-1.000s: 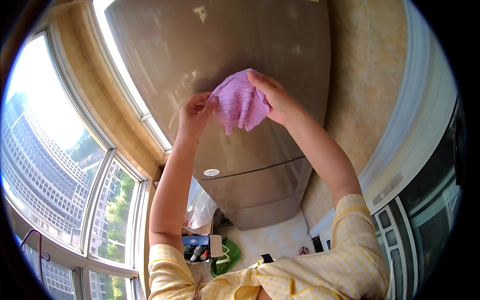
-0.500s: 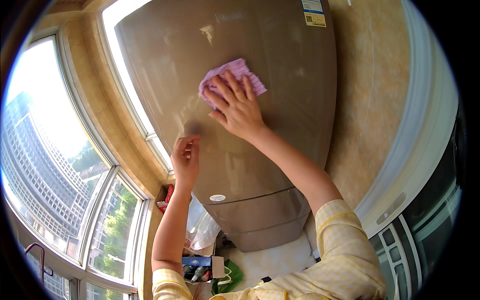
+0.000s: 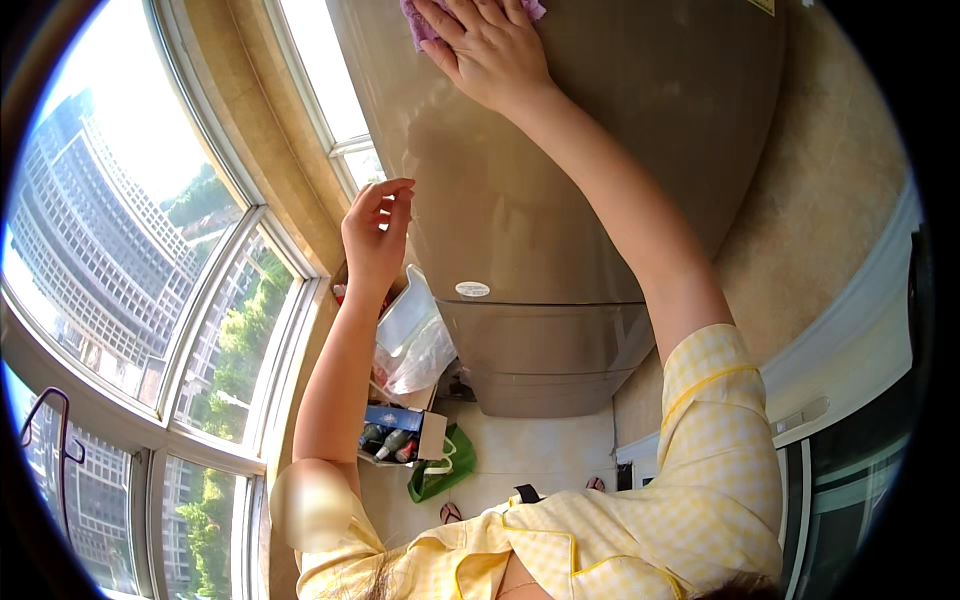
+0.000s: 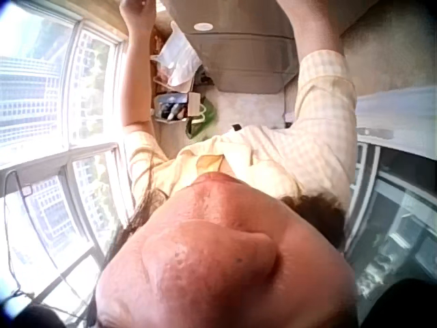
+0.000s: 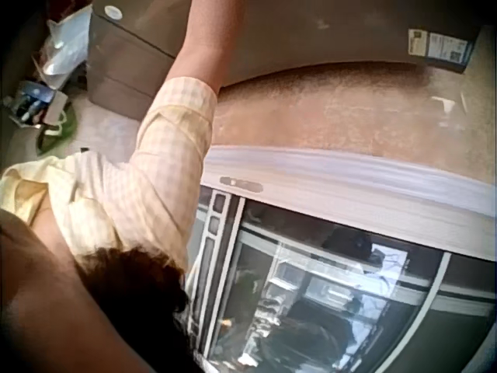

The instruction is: The person washes a purple cloth in the kitchen sink, then walks to the balcony and wipes the exterior of a refrigerator with the cloth. The person opens the refrigerator door briefly before closing it and continuing to wipe the surface.

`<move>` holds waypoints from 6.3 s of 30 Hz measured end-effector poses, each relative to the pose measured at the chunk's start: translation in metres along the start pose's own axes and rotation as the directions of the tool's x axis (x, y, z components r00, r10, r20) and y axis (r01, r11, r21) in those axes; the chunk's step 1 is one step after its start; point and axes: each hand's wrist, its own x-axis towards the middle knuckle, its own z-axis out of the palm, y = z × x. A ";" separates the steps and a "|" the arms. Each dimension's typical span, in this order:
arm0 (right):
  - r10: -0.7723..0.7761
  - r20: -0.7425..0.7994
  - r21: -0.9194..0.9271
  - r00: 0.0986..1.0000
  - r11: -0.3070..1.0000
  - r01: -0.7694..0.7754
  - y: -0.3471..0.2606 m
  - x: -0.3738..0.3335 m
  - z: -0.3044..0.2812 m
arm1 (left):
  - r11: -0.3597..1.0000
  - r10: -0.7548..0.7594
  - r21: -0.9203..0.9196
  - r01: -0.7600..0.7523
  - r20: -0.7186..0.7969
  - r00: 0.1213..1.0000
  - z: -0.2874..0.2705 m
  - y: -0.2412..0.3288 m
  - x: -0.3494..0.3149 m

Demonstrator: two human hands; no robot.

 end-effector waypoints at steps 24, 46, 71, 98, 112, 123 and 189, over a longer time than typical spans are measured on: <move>-0.176 0.522 0.058 0.835 0.984 0.171 -0.124 -0.133 0.018 | 0.959 -0.272 0.080 0.271 0.009 0.962 -0.035 -0.082 -0.098; -0.074 0.713 0.104 0.698 0.995 -0.001 -0.067 -0.316 -0.084 | 0.528 0.539 0.567 -0.632 0.352 0.766 0.088 -0.033 -0.040; 0.462 0.646 -0.228 0.608 0.876 -0.424 -0.014 -0.394 -0.151 | 0.245 0.578 0.744 -0.622 0.403 0.709 0.108 -0.089 0.000; 0.697 0.081 -0.043 0.712 0.716 -0.697 0.190 -0.182 -0.126 | 0.233 0.566 0.509 -0.829 0.622 0.541 0.265 0.063 0.019; 0.874 0.311 -0.003 0.374 0.394 -0.919 0.097 -0.368 -0.168 | 0.152 0.579 0.581 -0.800 0.604 0.548 0.278 0.077 0.016; 0.795 0.374 -0.292 0.479 0.590 -0.752 0.060 -0.338 -0.151 | 0.145 0.595 0.604 -0.783 0.579 0.557 0.279 0.063 0.017; 0.624 0.159 -0.222 0.765 0.778 -0.588 0.184 -0.110 -0.106 | 0.262 0.599 0.555 -0.789 0.548 0.584 0.218 0.045 0.031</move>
